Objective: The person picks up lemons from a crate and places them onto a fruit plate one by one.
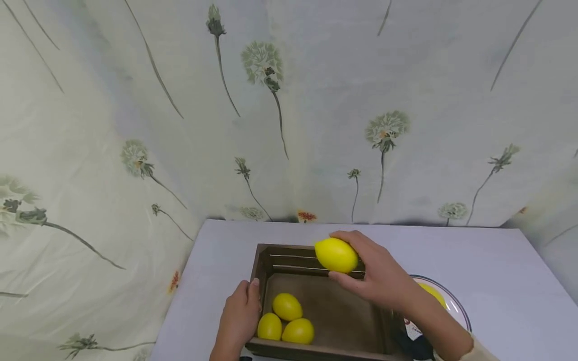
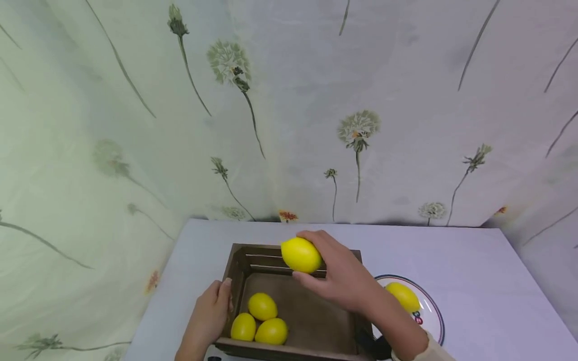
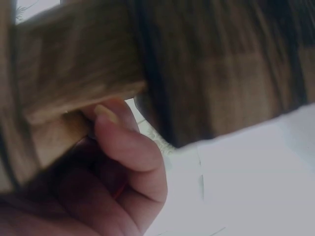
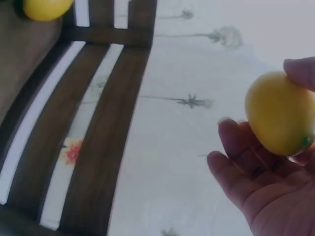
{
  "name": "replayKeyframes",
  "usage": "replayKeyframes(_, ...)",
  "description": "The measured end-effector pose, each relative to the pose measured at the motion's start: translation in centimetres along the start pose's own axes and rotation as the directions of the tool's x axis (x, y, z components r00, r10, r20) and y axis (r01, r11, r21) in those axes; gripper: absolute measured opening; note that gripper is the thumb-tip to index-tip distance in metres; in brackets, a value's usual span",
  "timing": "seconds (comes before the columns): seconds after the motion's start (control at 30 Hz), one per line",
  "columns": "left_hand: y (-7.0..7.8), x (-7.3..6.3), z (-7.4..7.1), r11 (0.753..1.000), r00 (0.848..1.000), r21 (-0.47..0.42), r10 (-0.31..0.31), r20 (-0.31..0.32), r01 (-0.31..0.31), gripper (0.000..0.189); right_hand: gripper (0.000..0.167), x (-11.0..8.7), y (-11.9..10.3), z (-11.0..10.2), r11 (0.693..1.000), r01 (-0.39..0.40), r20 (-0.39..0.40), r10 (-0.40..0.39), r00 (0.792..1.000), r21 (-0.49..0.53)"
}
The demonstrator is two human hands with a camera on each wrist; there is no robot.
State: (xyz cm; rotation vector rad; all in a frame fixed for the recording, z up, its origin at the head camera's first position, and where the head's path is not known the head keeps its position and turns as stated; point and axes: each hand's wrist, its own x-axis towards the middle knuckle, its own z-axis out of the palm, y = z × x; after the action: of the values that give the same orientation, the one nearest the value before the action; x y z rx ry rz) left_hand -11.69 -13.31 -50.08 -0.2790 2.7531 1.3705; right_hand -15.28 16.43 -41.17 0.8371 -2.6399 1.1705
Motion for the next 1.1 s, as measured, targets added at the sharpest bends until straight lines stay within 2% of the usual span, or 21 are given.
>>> replayKeyframes(0.1,0.0,0.0,0.1,1.000,1.000,0.001,0.002,-0.003,-0.002,0.044,0.066,-2.1,-0.1,-0.7,0.999,-0.026,-0.009,0.026,1.000,-0.019)
replayKeyframes(0.23,-0.1,0.0,0.1,1.000,1.000,0.006,0.000,-0.005,0.000,0.045,0.077,-4.6,-0.4,-1.7,0.997,-0.076,-0.065,0.074,0.995,-0.026)
replayKeyframes(0.33,-0.2,0.0,0.2,1.000,1.000,0.005,-0.008,-0.002,0.008,0.045,0.079,-6.4,-0.6,-2.8,0.989,-0.147,-0.127,0.146,0.981,0.006)
replayKeyframes(0.4,-0.3,0.0,0.2,1.000,1.000,0.000,-0.005,-0.002,0.005,0.044,0.077,-7.5,-0.3,-3.6,0.979,-0.202,-0.181,0.199,0.963,0.002)
replayKeyframes(0.5,-0.3,0.1,0.3,1.000,1.000,-0.006,-0.003,-0.003,0.003,0.043,0.075,-9.4,1.2,-4.6,0.958,-0.286,-0.274,0.272,0.923,-0.012)
replayKeyframes(0.63,-0.3,0.1,0.3,1.000,1.000,-0.004,0.000,-0.003,0.000,0.045,0.077,-11.8,3.8,-5.2,0.902,-0.430,-0.362,0.387,0.848,-0.045)
replayKeyframes(0.77,-0.2,-0.1,0.2,1.000,1.000,0.006,-0.003,-0.001,0.003,0.044,0.076,-13.8,5.5,-5.3,0.824,-0.566,-0.392,0.509,0.766,-0.036)
replayKeyframes(0.87,-0.2,-0.1,0.2,1.000,1.000,0.009,0.000,-0.004,0.000,0.043,0.078,-14.8,6.3,-5.1,0.771,-0.636,-0.396,0.578,0.713,-0.020)
replayKeyframes(0.97,-0.2,-0.1,0.2,1.000,1.000,0.007,0.003,-0.004,-0.002,0.043,0.080,-15.4,7.0,-4.8,0.737,-0.676,-0.389,0.624,0.678,0.004)
replayKeyframes(1.1,-0.2,0.0,0.4,1.000,1.000,0.008,-0.003,-0.001,0.003,0.042,0.082,-16.0,8.2,-4.3,0.703,-0.711,-0.377,0.666,0.644,0.026)
